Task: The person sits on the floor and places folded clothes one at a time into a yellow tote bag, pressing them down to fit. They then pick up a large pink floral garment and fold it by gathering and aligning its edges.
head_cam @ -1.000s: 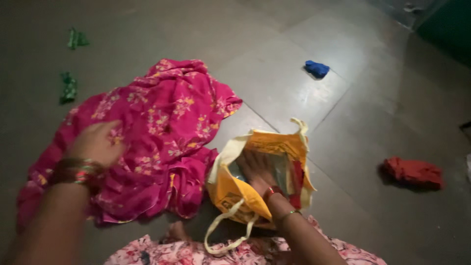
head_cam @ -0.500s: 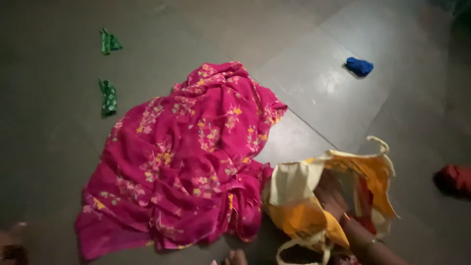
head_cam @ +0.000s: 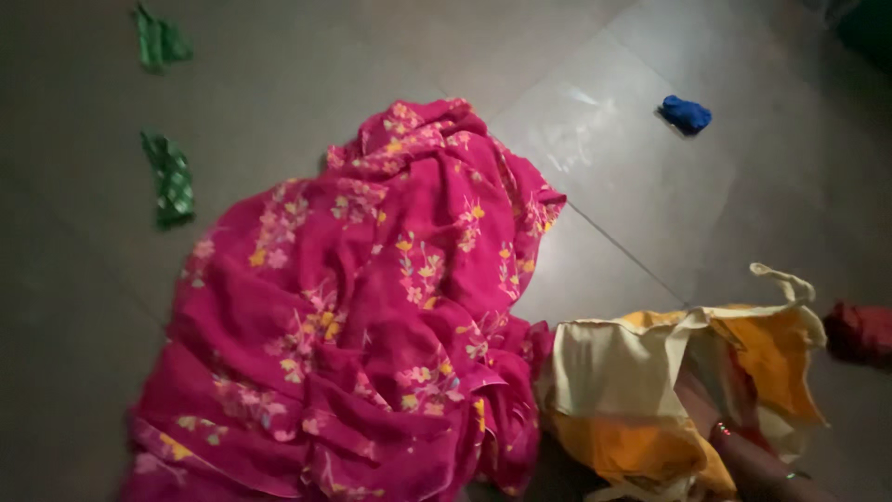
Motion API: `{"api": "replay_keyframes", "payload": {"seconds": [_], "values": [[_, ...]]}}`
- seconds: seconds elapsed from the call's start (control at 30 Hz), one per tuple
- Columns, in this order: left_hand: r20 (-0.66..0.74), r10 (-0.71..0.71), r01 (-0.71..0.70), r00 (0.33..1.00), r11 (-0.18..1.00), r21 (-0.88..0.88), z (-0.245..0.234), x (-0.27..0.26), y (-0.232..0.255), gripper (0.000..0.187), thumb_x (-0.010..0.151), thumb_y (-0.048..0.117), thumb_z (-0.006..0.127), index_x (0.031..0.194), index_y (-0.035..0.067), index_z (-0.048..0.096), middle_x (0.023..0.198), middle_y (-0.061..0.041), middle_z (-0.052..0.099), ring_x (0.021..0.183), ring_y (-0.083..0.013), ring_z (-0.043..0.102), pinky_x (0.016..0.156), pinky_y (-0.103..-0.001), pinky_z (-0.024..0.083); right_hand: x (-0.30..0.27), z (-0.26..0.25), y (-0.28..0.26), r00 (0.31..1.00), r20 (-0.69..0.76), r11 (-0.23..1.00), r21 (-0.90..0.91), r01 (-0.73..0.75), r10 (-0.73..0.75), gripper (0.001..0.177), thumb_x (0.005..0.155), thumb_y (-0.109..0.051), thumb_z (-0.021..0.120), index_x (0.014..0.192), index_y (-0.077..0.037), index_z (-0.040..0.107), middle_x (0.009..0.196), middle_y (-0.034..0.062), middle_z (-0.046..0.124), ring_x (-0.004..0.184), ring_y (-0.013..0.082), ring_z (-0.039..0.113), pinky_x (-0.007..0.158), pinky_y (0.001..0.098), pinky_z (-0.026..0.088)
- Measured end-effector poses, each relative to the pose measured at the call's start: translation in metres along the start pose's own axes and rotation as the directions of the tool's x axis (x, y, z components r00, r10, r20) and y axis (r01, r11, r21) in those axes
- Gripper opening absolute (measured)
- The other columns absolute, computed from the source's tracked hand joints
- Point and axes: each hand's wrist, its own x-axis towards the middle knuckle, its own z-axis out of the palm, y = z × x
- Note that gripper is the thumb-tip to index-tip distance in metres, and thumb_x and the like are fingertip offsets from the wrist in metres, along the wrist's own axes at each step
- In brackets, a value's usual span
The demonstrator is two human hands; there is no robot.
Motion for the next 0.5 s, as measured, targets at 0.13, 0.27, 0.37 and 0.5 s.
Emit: {"api": "replay_keyframes", "payload": {"seconds": [0.13,0.27,0.37,0.5], "values": [[-0.038,0.04,-0.04,0.999,0.999,-0.024,-0.016,-0.029,0.013,0.039,0.103,0.024,0.063,0.135,0.003,0.058,0.126,-0.017,0.062,0.112,-0.0295,0.064,0.096,-0.045,0.054,0.001,-0.006,0.001,0.999,-0.021,1.0,0.011,0.029,-0.029,0.075,0.082,-0.057,0.063,0.142,-0.014,0.055,0.157,0.0188,0.039,0.147,0.0435,0.03,0.118,0.0575,0.02],[-0.105,0.114,-0.121,0.988,0.991,-0.059,-0.035,-0.06,0.048,0.035,0.104,0.021,0.063,0.133,0.002,0.059,0.122,-0.017,0.063,0.109,-0.0286,0.065,0.094,-0.044,0.055,0.002,-0.005,0.019,0.994,-0.075,0.997,-0.003,0.076,-0.076,0.074,0.082,-0.057,0.063,0.141,-0.014,0.056,0.157,0.0194,0.039,0.147,0.0439,0.03,0.119,0.0577,0.02],[-0.123,0.135,-0.141,0.983,0.989,-0.048,-0.036,-0.085,0.046,0.032,0.105,0.019,0.062,0.132,0.001,0.059,0.12,-0.017,0.064,0.107,-0.0279,0.065,0.093,-0.043,0.055,-0.002,0.008,0.034,0.99,-0.072,0.993,-0.005,0.121,-0.121,0.073,0.082,-0.056,0.064,0.141,-0.013,0.057,0.157,0.0198,0.039,0.147,0.0443,0.029,0.119,0.0578,0.019],[-0.194,0.145,-0.163,0.97,0.983,-0.081,-0.061,-0.105,0.054,0.029,0.107,0.016,0.061,0.13,-0.001,0.06,0.116,-0.017,0.065,0.104,-0.027,0.066,0.092,-0.041,0.056,0.012,0.025,0.053,0.988,-0.009,0.986,-0.072,0.152,-0.153,0.073,0.082,-0.056,0.065,0.14,-0.013,0.057,0.157,0.0203,0.04,0.147,0.0447,0.029,0.119,0.058,0.019]]}}
